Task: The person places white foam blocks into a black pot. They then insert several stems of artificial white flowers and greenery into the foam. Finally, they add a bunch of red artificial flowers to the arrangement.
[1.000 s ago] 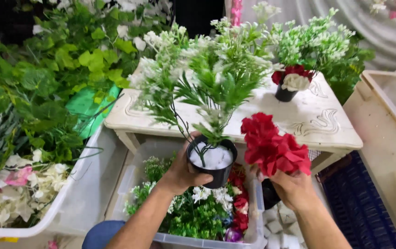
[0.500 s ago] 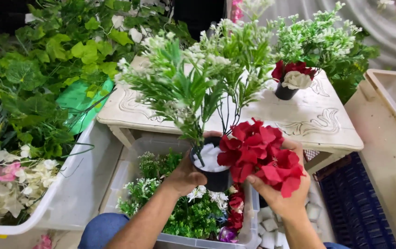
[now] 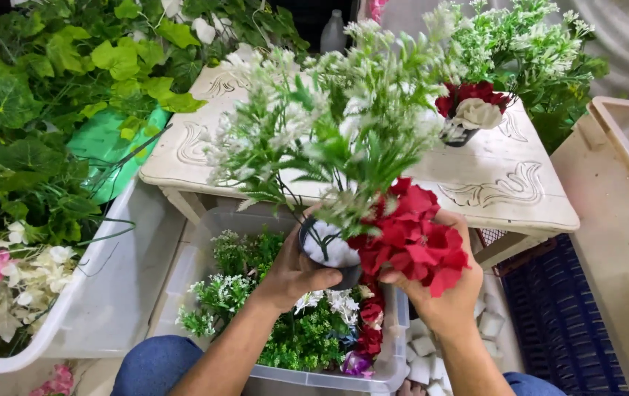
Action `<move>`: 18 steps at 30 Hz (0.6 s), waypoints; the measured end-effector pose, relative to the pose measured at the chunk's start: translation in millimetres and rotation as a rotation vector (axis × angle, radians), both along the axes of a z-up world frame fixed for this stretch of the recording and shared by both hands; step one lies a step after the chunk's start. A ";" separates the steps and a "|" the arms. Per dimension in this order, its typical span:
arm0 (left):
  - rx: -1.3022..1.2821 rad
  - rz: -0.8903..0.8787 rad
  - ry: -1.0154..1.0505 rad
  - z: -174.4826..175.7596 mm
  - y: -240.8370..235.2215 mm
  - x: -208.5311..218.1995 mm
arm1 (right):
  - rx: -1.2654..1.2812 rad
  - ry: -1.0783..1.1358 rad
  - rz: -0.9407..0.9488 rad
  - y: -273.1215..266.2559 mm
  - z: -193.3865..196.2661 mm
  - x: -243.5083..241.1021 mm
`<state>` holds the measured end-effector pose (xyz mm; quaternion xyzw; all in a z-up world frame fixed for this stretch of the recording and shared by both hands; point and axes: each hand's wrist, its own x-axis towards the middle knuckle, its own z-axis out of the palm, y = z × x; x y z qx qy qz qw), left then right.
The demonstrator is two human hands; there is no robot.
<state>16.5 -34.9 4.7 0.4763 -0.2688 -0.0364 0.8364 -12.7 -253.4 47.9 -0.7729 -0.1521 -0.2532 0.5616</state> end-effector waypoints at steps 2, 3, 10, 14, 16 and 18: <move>0.003 -0.007 -0.009 5.7 -0.8 -0.9 | 0.038 0.082 -0.040 -11.3 -18.2 5.8; 0.008 -0.013 -0.019 8.8 -1.0 -1.7 | 0.077 0.161 -0.079 -16.7 -27.5 8.4; 0.024 0.303 0.038 2.7 -14.9 -4.4 | 0.130 -0.015 -0.053 1.3 -14.9 15.1; 0.082 0.368 -0.019 -5.7 -9.7 -5.0 | 0.235 0.041 -0.022 -3.6 -22.8 19.9; 0.112 0.371 -0.033 -4.0 -9.5 -6.6 | 0.288 0.061 -0.012 -7.5 -32.5 23.3; 0.109 0.366 -0.042 -0.9 -12.8 -7.8 | 0.478 0.065 0.066 -9.6 -44.3 26.9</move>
